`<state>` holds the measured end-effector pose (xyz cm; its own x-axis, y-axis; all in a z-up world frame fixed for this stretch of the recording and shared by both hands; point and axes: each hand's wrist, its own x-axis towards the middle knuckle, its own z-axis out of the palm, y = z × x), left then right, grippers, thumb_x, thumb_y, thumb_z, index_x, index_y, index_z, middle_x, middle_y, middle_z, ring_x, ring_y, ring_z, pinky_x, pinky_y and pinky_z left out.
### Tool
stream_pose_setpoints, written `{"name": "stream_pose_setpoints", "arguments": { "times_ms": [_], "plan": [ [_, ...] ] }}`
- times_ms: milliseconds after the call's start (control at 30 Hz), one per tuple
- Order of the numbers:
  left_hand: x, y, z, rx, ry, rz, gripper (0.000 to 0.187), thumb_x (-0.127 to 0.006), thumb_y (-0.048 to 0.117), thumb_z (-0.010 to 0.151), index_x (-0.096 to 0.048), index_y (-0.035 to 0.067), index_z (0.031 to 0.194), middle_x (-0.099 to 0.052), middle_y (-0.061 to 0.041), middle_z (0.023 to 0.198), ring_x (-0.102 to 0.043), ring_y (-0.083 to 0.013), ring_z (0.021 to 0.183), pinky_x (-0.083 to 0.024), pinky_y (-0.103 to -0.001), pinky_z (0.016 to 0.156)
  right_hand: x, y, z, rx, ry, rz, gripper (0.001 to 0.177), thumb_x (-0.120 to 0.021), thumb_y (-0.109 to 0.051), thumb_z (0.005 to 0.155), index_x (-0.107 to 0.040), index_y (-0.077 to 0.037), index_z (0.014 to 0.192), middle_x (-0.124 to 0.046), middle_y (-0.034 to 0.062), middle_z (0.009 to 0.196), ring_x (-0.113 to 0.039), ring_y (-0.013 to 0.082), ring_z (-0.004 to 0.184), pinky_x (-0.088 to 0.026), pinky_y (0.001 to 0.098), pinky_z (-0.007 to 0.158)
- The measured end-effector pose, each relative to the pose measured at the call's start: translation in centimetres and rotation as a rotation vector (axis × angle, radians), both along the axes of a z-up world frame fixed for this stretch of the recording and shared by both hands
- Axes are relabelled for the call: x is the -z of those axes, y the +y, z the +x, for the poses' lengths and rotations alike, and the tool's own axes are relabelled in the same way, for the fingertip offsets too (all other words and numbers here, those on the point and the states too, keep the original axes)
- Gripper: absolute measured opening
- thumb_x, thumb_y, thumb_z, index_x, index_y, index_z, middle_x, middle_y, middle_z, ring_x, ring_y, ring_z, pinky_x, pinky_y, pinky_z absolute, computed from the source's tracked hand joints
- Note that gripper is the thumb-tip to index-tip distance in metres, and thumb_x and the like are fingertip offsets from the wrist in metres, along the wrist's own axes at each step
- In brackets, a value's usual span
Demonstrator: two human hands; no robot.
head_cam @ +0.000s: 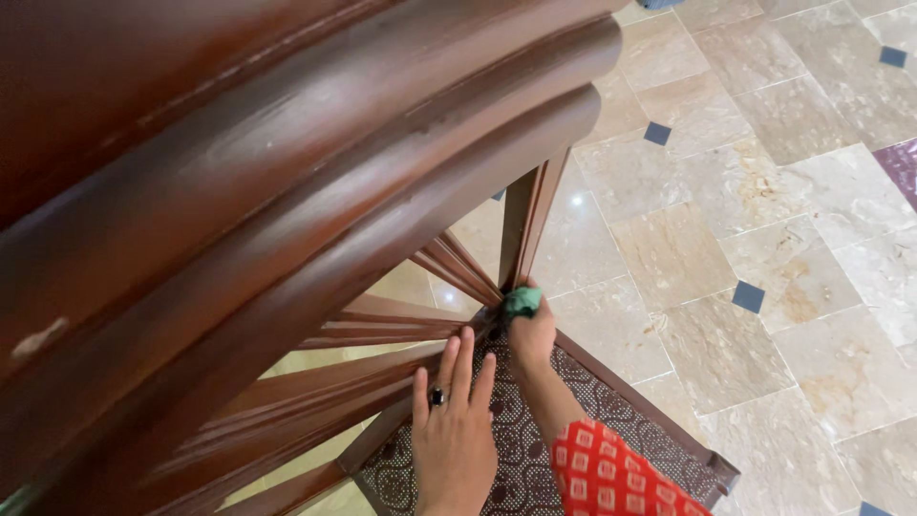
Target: The person wipes down wooden chairs with a green cloth, spraying them with a liquid cleaner and rubbing the surfaces and back slats.
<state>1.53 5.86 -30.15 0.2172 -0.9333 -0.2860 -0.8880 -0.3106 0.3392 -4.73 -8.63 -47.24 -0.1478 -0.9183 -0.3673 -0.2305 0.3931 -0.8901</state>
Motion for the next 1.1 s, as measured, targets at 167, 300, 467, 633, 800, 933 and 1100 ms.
{"name": "stream_pose_setpoints", "arguments": {
  "times_ms": [167,300,467,633,800,933,1100],
  "plan": [
    [-0.9,1.7,-0.3,-0.095,0.046,0.064,0.067,-0.063,0.018,0.087,-0.044,0.013,0.151,-0.006,-0.01,0.171,-0.006,-0.0282,0.157,0.0,-0.063,0.118,-9.8,4.6,1.7,-0.153,-0.322,0.104,0.051,-0.062,-0.01,0.091,-0.054,-0.003,0.142,-0.066,0.0273,0.125,-0.064,0.0295,0.107,-0.054,0.0414,0.091],
    [0.0,3.8,-0.1,-0.14,0.036,-0.112,0.062,-0.062,0.013,0.085,-0.049,0.009,0.146,-0.012,-0.017,0.168,-0.01,-0.0337,0.156,-0.003,-0.068,0.12,-15.6,7.4,3.1,-0.146,-0.265,-0.196,0.056,-0.054,-0.019,0.105,-0.035,-0.004,0.155,-0.052,0.0189,0.15,-0.053,0.0207,0.132,-0.044,0.0345,0.107],
    [1.7,5.9,0.4,-0.14,0.052,-0.184,0.058,-0.064,0.012,0.084,-0.053,0.006,0.141,-0.018,-0.016,0.169,-0.013,-0.0317,0.154,-0.01,-0.062,0.119,-15.1,8.5,4.1,-0.041,-0.015,0.026,0.054,-0.054,-0.023,0.104,-0.05,-0.02,0.158,-0.074,0.0157,0.133,-0.069,0.0385,0.099,-0.056,0.0401,0.091],
    [2.5,6.3,0.7,-0.16,0.083,-0.232,0.062,-0.067,0.013,0.083,-0.053,0.008,0.143,-0.019,-0.016,0.168,-0.018,-0.034,0.156,-0.016,-0.056,0.118,-2.3,6.9,3.4,-0.037,0.081,-0.232,0.031,-0.057,-0.017,0.103,-0.07,-0.006,0.129,-0.077,0.0177,0.109,-0.075,0.0255,0.092,-0.057,0.0422,0.084],
    [1.7,7.0,0.8,-0.169,0.112,-0.121,0.063,-0.068,0.016,0.085,-0.049,0.01,0.146,-0.015,-0.018,0.167,-0.019,-0.038,0.155,-0.014,-0.057,0.116,2.2,5.8,1.9,0.045,0.195,-0.246,0.025,-0.074,-0.016,0.092,-0.075,0.001,0.111,-0.073,0.0182,0.103,-0.07,0.027,0.091,-0.053,0.0377,0.082],
    [-0.9,7.7,1.5,-0.251,0.174,-0.056,0.064,-0.068,0.017,0.086,-0.047,0.014,0.147,-0.012,-0.02,0.168,-0.03,-0.0377,0.149,-0.021,-0.057,0.116,-7.9,6.3,2.5,0.141,-0.294,-0.149,0.025,-0.069,-0.011,0.09,-0.073,0.001,0.112,-0.078,0.0091,0.096,-0.072,0.013,0.084,-0.057,0.028,0.075],
    [-4.3,7.8,1.7,-0.244,0.109,-0.36,0.062,-0.064,0.01,0.086,-0.05,0.011,0.147,-0.028,-0.027,0.161,-0.042,-0.0442,0.136,-0.035,-0.058,0.108,-23.2,10.8,3.6,0.014,-0.139,-0.181,0.028,-0.067,-0.019,0.097,-0.075,-0.009,0.122,-0.077,0.0084,0.09,-0.06,0.0168,0.073,-0.049,0.033,0.065]
  ]
}}
